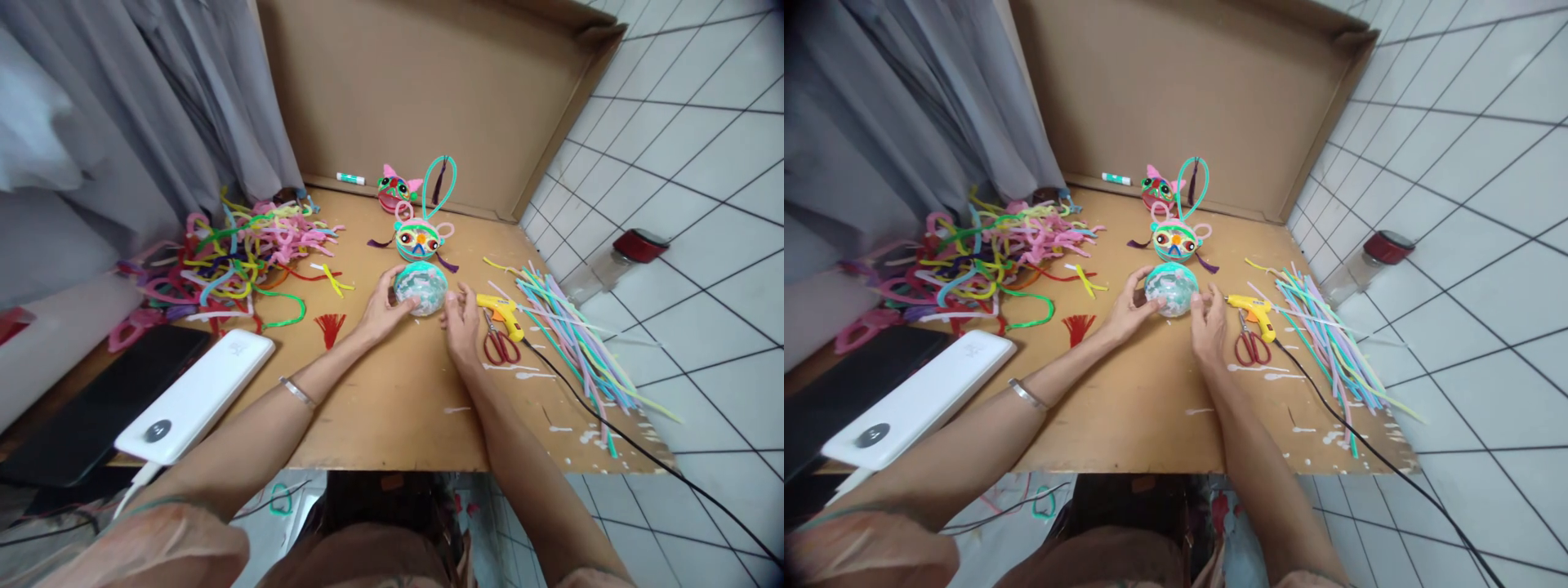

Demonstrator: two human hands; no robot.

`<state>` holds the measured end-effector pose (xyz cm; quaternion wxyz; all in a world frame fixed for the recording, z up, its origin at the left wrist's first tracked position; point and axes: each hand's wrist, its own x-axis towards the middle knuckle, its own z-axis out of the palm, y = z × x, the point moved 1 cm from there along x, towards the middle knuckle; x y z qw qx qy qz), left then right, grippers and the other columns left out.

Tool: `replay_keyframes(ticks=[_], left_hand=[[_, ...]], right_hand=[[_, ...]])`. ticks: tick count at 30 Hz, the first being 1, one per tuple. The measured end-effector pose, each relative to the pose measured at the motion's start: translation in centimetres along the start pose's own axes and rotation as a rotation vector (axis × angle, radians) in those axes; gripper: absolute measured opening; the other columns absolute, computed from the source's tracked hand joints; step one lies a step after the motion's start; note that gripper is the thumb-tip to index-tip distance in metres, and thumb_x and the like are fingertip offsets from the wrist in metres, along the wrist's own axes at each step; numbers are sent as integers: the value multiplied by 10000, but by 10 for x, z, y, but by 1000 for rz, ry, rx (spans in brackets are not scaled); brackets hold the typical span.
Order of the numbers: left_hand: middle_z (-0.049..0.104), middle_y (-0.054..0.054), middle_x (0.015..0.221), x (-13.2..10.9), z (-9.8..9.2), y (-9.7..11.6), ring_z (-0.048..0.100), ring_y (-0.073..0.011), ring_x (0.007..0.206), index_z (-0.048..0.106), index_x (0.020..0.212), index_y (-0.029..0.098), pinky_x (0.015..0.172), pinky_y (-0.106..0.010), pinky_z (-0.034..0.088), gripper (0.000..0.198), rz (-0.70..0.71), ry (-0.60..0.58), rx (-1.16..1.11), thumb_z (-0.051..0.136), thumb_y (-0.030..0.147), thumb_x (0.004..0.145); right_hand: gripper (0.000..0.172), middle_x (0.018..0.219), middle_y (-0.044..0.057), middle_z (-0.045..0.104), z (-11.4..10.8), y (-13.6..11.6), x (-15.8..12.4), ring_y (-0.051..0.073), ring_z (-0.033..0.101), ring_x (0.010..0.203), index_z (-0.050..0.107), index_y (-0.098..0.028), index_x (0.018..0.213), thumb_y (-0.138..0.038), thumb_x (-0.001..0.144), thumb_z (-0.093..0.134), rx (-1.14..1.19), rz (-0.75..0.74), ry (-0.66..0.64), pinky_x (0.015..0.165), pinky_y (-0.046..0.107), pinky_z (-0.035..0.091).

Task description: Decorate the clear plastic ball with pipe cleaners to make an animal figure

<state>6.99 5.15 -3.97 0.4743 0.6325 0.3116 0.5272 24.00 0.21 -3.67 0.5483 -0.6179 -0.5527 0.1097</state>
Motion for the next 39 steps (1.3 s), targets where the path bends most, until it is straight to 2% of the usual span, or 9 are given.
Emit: replay_keyframes(ticks=[3, 7, 13, 20, 24, 27, 32, 35, 39], left_hand=[[616, -130, 1286, 0, 0, 2, 657, -258, 1073, 420, 1397, 204, 975, -449, 539, 819, -40, -25, -47, 768, 522, 728], [629, -127, 1265, 4, 0, -1, 660, -254, 1073, 409, 1390, 203, 965, -430, 544, 844, -49, -46, -95, 781, 528, 704], [532, -141, 1404, 9, 0, -4, 586, -286, 1215, 425, 1391, 217, 1066, -476, 476, 805, 13, -57, -50, 765, 511, 723], [475, -135, 1450, 7, -1, -6, 473, -311, 1342, 432, 1412, 231, 1148, -509, 385, 778, 78, 18, 25, 749, 494, 752], [494, -125, 1429, 7, -1, -7, 497, -302, 1314, 433, 1399, 251, 1120, -484, 414, 752, 86, 8, 2, 728, 528, 765], [503, -121, 1412, 8, -1, -8, 541, -282, 1255, 404, 1381, 242, 1089, -471, 440, 730, 40, -27, -41, 693, 544, 783], [494, -116, 1401, 12, -3, -14, 505, -283, 1283, 388, 1346, 224, 1135, -485, 375, 696, 4, -16, -7, 670, 500, 772], [503, -110, 1389, 13, -5, -16, 501, -275, 1289, 392, 1328, 224, 1141, -478, 367, 644, -14, 0, 6, 646, 473, 790], [498, -105, 1392, 12, -4, -15, 522, -258, 1263, 391, 1304, 237, 1094, -452, 424, 625, -4, -29, -45, 663, 469, 791]], right_hand=[[534, 1127, 133, 654, 8, 0, -3, 203, 633, 856, 548, -185, 1310, -532, 912, 465, 90, 65, -53, 773, 359, 533], [545, 1208, 167, 621, 8, -3, -3, 192, 644, 840, 569, -166, 1305, -516, 891, 517, 134, 50, -67, 761, 357, 553], [554, 1233, 166, 619, 9, 3, -2, 238, 627, 1043, 539, -174, 1326, -528, 904, 484, 139, 41, -87, 840, 389, 551], [523, 1238, 164, 620, 7, -5, -4, 236, 621, 1056, 567, -186, 1309, -499, 897, 499, 110, 10, -83, 868, 387, 545], [537, 1266, 155, 602, 5, -7, -3, 211, 639, 965, 538, -202, 1354, -501, 914, 468, 159, 29, -140, 829, 375, 559], [507, 1262, 147, 595, 1, -10, -2, 225, 626, 1017, 562, -211, 1332, -484, 916, 465, 115, -50, -138, 871, 391, 545], [477, 1203, 138, 612, -2, -16, -2, 223, 630, 957, 573, -210, 1309, -459, 921, 452, 33, -98, -109, 899, 419, 526], [458, 1218, 142, 615, -2, -18, -3, 224, 629, 992, 572, -214, 1303, -450, 938, 427, 30, -92, -99, 894, 401, 527], [471, 1248, 139, 601, -3, -18, -3, 224, 617, 1058, 566, -213, 1300, -475, 944, 403, 34, -97, -97, 904, 390, 525]])
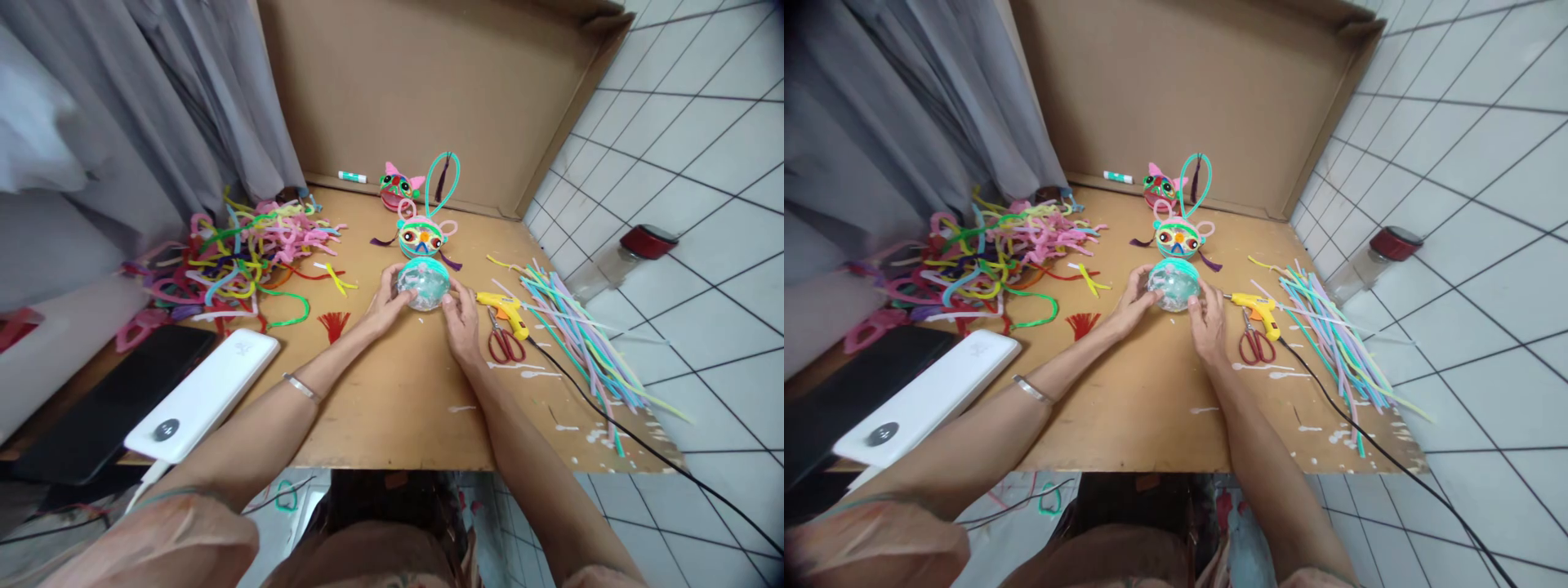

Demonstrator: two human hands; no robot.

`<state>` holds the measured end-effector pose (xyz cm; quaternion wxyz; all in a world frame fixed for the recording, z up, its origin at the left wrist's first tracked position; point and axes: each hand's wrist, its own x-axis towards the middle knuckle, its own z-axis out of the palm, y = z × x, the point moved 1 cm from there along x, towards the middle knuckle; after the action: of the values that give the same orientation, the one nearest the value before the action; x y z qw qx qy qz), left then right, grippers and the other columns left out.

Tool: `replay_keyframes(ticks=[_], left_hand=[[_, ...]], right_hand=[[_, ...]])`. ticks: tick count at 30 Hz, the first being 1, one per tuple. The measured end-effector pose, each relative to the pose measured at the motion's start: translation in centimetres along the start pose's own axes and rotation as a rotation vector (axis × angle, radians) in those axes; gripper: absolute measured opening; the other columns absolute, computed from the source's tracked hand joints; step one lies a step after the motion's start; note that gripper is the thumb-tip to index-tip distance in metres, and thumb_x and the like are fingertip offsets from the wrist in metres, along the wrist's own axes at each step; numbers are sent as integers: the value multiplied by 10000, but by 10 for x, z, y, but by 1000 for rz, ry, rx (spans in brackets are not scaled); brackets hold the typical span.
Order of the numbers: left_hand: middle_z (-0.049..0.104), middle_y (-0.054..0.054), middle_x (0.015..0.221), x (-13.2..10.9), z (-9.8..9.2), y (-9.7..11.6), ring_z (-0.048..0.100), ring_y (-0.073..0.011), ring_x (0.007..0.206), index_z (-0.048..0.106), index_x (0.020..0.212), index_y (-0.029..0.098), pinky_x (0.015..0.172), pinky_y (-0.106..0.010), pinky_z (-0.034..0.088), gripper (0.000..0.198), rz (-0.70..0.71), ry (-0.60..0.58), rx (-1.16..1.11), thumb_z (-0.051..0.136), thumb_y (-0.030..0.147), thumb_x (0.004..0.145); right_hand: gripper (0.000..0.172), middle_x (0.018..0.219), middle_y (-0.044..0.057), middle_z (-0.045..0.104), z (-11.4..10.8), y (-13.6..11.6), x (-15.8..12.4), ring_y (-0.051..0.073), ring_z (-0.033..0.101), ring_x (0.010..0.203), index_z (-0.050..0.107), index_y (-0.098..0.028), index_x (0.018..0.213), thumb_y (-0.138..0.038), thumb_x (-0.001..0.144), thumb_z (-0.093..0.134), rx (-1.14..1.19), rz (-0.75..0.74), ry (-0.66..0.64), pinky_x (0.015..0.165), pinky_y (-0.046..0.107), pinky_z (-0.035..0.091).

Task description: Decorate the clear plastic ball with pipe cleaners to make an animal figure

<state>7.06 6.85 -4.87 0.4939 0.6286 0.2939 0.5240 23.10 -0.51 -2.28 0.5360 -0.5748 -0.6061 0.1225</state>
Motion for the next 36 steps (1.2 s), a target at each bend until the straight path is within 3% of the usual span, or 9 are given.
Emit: replay_keyframes(ticks=[17, 25, 36], left_hand=[[461, -125, 1434, 0, 1, -1, 492, -291, 1293, 397, 1385, 249, 1129, -501, 387, 729, 55, 11, 34, 698, 524, 780], [492, -123, 1434, 2, 3, -6, 563, -278, 1220, 409, 1410, 255, 1086, -501, 446, 749, 51, -16, -17, 709, 539, 786], [456, -107, 1487, 6, -1, -12, 432, -313, 1385, 434, 1440, 300, 1160, -536, 364, 727, 193, 20, 144, 696, 545, 808]], right_hand=[[490, 1278, 156, 609, 1, 8, 3, 253, 561, 1207, 581, -191, 1279, -498, 931, 424, -17, 22, 48, 1015, 441, 477], [567, 1259, 141, 610, 5, 23, 7, 248, 630, 1073, 552, -215, 1359, -572, 938, 421, 141, 98, -32, 936, 435, 537], [564, 1320, 126, 589, 12, 35, 7, 259, 583, 1154, 522, -270, 1391, -578, 921, 477, 302, 120, -73, 860, 410, 576]])
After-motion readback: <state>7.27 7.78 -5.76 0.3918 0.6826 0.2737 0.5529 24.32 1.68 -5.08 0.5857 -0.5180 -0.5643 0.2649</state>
